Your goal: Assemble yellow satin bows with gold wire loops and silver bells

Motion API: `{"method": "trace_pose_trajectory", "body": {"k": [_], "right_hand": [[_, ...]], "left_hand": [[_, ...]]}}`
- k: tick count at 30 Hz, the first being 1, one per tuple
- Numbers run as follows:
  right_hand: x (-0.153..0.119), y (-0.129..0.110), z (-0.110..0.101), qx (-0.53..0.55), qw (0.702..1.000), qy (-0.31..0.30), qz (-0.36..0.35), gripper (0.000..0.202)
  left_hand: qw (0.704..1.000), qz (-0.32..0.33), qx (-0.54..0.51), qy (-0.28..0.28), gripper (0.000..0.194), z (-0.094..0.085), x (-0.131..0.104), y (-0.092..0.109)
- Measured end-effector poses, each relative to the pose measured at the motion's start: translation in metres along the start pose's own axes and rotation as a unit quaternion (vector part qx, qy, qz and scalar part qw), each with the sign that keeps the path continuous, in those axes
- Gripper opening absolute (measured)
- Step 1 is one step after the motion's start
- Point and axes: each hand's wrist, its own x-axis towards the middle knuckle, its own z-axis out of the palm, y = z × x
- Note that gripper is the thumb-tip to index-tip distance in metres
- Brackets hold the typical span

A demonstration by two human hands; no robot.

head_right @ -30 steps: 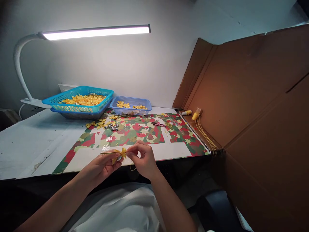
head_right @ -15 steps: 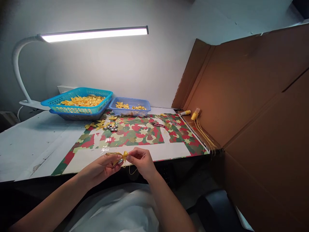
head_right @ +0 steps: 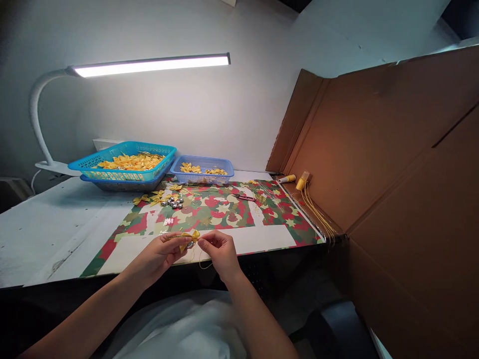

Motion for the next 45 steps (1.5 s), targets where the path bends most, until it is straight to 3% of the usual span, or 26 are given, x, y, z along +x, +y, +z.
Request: {"method": "trace_pose_trajectory", "body": {"k": [3, 7, 9, 11, 15, 20, 26, 31, 37, 45], "right_hand": [[-0.005, -0.001, 0.004, -0.106, 0.980, 0.103, -0.135, 0.008], [-0.014, -0.007, 0.012, -0.285, 0.874, 0.145, -0.364, 0.010], [-0.014, -0.009, 0.016, -0.356, 0.826, 0.157, -0.407, 0.012], [-0.012, -0.009, 0.020, -0.389, 0.804, 0.185, -0.409, 0.012], [-0.005, -0.008, 0.022, -0.404, 0.801, 0.207, -0.391, 0.011], [0.001, -0.009, 0.019, -0.443, 0.789, 0.177, -0.387, 0.017], [0.014, -0.009, 0.017, -0.436, 0.811, 0.145, -0.362, 0.014], [0.026, -0.001, 0.018, -0.399, 0.835, 0.157, -0.344, 0.012], [0.031, 0.010, 0.019, -0.406, 0.833, 0.161, -0.339, 0.015], [0.032, 0.010, 0.018, -0.418, 0.831, 0.159, -0.329, 0.016]], "left_hand": [[0.996, 0.067, 0.031, 0.045, 0.027, -0.002, 0.004, -0.001], [0.968, 0.200, 0.133, 0.076, 0.025, -0.003, 0.009, -0.006], [0.945, 0.260, 0.178, 0.088, 0.023, -0.002, 0.009, -0.010], [0.920, 0.310, 0.217, 0.105, 0.019, -0.001, 0.008, -0.013], [0.884, 0.359, 0.271, 0.124, 0.013, 0.000, 0.006, -0.015], [0.863, 0.375, 0.311, 0.131, 0.011, -0.001, 0.006, -0.012], [0.878, 0.349, 0.309, 0.113, 0.012, 0.001, 0.017, 0.001], [0.897, 0.335, 0.277, 0.082, 0.016, 0.003, 0.031, 0.005], [0.915, 0.308, 0.253, 0.061, 0.021, -0.001, 0.041, 0.000], [0.903, 0.321, 0.274, 0.083, 0.018, 0.002, 0.044, -0.002]]}}
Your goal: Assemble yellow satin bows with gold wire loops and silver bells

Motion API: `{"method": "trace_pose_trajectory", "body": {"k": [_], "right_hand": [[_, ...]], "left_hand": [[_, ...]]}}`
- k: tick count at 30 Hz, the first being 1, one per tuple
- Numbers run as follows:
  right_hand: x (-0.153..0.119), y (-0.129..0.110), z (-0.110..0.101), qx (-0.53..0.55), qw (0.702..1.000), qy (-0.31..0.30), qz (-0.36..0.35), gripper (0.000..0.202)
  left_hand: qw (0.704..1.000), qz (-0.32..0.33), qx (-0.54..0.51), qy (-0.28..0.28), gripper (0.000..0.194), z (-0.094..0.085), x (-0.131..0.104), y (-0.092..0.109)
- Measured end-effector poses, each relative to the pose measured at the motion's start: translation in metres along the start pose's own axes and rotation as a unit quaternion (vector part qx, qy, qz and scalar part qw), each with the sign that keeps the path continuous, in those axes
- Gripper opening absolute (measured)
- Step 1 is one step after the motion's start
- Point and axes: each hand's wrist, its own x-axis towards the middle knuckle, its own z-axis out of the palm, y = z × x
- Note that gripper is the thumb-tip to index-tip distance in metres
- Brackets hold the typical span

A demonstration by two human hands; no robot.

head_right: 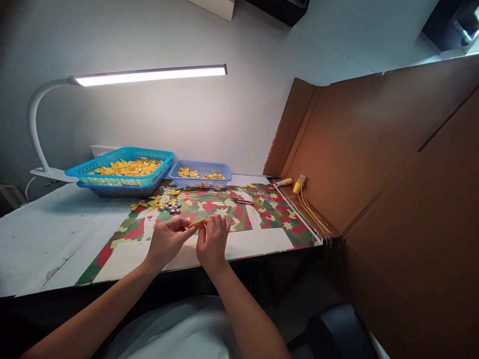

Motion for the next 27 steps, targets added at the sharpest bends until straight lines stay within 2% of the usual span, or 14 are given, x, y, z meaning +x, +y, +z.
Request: {"method": "trace_pose_trajectory", "body": {"k": [7, 13, 21, 24, 27], "right_hand": [[-0.0006, -0.0001, 0.0001, 0.002, 1.000, 0.005, 0.005, 0.017], [0.0014, 0.0006, -0.0022, 0.043, 0.999, -0.002, 0.015, 0.006], [0.0040, 0.0013, -0.0029, 0.057, 0.996, -0.030, 0.053, 0.008], [0.0041, 0.0014, -0.0014, 0.049, 0.997, -0.040, 0.045, 0.010], [0.0021, 0.0010, -0.0025, 0.046, 0.998, -0.024, 0.024, 0.012]], "left_hand": [[0.999, -0.024, -0.026, 0.002, 0.019, 0.0036, 0.0013, 0.0033], [0.993, -0.069, -0.093, -0.015, 0.025, 0.0013, 0.0040, 0.0021], [0.995, -0.062, -0.079, -0.013, 0.032, -0.0029, 0.0027, -0.0014], [0.994, -0.065, -0.079, -0.020, 0.033, -0.0023, 0.0022, -0.0010], [0.994, -0.075, -0.078, -0.022, 0.031, -0.0011, 0.0033, 0.0008]]}}
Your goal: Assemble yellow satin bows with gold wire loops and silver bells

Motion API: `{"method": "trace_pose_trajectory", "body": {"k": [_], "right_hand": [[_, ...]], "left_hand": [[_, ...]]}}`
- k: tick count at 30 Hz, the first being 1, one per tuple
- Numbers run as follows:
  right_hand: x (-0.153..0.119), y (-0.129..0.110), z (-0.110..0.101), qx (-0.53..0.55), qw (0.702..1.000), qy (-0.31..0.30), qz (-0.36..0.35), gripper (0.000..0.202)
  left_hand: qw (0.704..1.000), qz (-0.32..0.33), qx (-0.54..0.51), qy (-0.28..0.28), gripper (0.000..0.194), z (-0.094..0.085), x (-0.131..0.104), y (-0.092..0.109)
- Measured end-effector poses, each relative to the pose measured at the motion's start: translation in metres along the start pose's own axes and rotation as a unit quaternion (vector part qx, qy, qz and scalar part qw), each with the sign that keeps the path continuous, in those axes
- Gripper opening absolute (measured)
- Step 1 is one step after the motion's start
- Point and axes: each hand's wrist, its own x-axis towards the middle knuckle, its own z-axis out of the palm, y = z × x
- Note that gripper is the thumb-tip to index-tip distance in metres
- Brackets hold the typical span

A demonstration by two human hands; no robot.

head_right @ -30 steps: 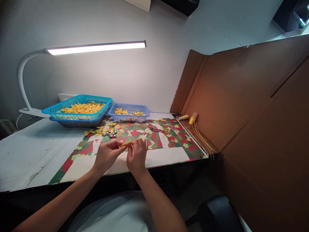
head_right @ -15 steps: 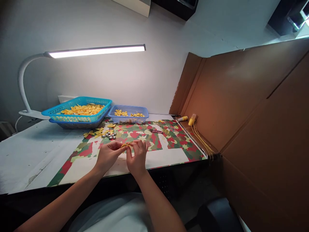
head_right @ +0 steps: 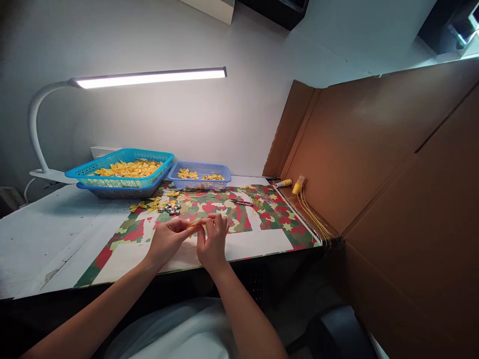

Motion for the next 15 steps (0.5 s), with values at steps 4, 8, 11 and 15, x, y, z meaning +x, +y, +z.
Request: {"method": "trace_pose_trajectory", "body": {"k": [4, 8, 11, 15], "right_hand": [[-0.005, -0.003, -0.008, 0.053, 0.998, 0.035, -0.023, 0.017], [-0.003, -0.013, -0.022, 0.191, 0.979, 0.067, 0.021, 0.018], [0.009, -0.024, -0.037, 0.301, 0.948, 0.080, 0.067, 0.018], [0.031, -0.033, -0.062, 0.387, 0.911, 0.099, 0.101, 0.019]], "left_hand": [[0.999, -0.038, -0.012, 0.009, 0.032, 0.000, 0.004, 0.002], [0.995, -0.095, -0.021, 0.018, 0.033, -0.003, 0.011, 0.003], [0.990, -0.140, -0.034, 0.012, 0.034, -0.007, 0.016, 0.006], [0.984, -0.175, -0.032, -0.005, 0.036, -0.010, 0.023, 0.013]]}}
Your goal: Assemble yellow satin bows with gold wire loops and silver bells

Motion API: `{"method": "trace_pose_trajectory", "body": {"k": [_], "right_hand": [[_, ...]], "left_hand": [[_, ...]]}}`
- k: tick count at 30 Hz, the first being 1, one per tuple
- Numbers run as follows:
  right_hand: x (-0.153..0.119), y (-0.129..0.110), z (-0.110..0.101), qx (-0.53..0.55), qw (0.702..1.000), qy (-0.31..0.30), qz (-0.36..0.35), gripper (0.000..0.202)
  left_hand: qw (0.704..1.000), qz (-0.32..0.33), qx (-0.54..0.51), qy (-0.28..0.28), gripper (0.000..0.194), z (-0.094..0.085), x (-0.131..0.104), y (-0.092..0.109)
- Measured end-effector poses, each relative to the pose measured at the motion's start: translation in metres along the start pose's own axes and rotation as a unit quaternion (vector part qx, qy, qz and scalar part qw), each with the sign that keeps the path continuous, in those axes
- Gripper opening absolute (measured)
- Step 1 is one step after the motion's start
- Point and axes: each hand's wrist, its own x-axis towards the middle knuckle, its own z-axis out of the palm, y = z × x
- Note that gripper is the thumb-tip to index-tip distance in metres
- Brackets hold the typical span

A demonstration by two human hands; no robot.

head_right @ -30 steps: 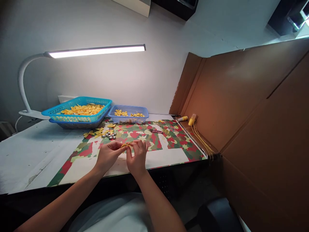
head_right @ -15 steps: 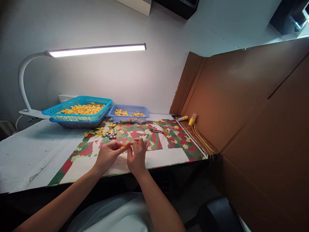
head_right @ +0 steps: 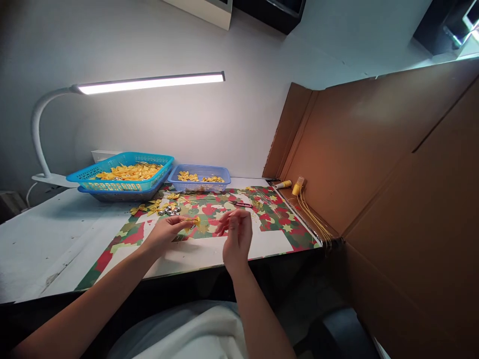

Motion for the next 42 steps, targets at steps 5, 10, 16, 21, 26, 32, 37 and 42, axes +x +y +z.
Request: {"method": "trace_pose_trajectory", "body": {"k": [5, 10, 16, 21, 26, 32, 37, 42], "right_hand": [[0.026, -0.025, -0.016, 0.036, 0.997, 0.060, -0.045, 0.020], [0.046, -0.042, -0.034, 0.033, 0.987, 0.103, -0.122, 0.020], [0.069, -0.052, -0.056, 0.021, 0.977, 0.142, -0.156, 0.022], [0.082, -0.062, -0.070, 0.001, 0.968, 0.175, -0.180, 0.026], [0.090, -0.075, -0.084, -0.019, 0.958, 0.205, -0.198, 0.023], [0.095, -0.087, -0.111, -0.054, 0.940, 0.236, -0.239, 0.015], [0.093, -0.094, -0.131, -0.087, 0.921, 0.283, -0.253, 0.008], [0.093, -0.091, -0.140, -0.094, 0.913, 0.312, -0.246, 0.009]], "left_hand": [[1.000, -0.016, 0.011, -0.009, 0.035, -0.002, 0.005, 0.001], [1.000, -0.017, 0.011, -0.022, 0.036, -0.007, 0.009, -0.005], [0.999, -0.026, 0.006, -0.029, 0.037, -0.012, 0.013, -0.010], [0.999, -0.029, -0.004, -0.038, 0.038, -0.013, 0.017, -0.015], [0.998, -0.035, -0.008, -0.050, 0.038, -0.014, 0.021, -0.019], [0.998, -0.033, 0.000, -0.061, 0.037, -0.016, 0.022, -0.021], [0.997, -0.021, 0.021, -0.065, 0.032, -0.016, 0.017, -0.019], [0.997, 0.001, 0.054, -0.054, 0.027, -0.014, 0.013, -0.018]]}}
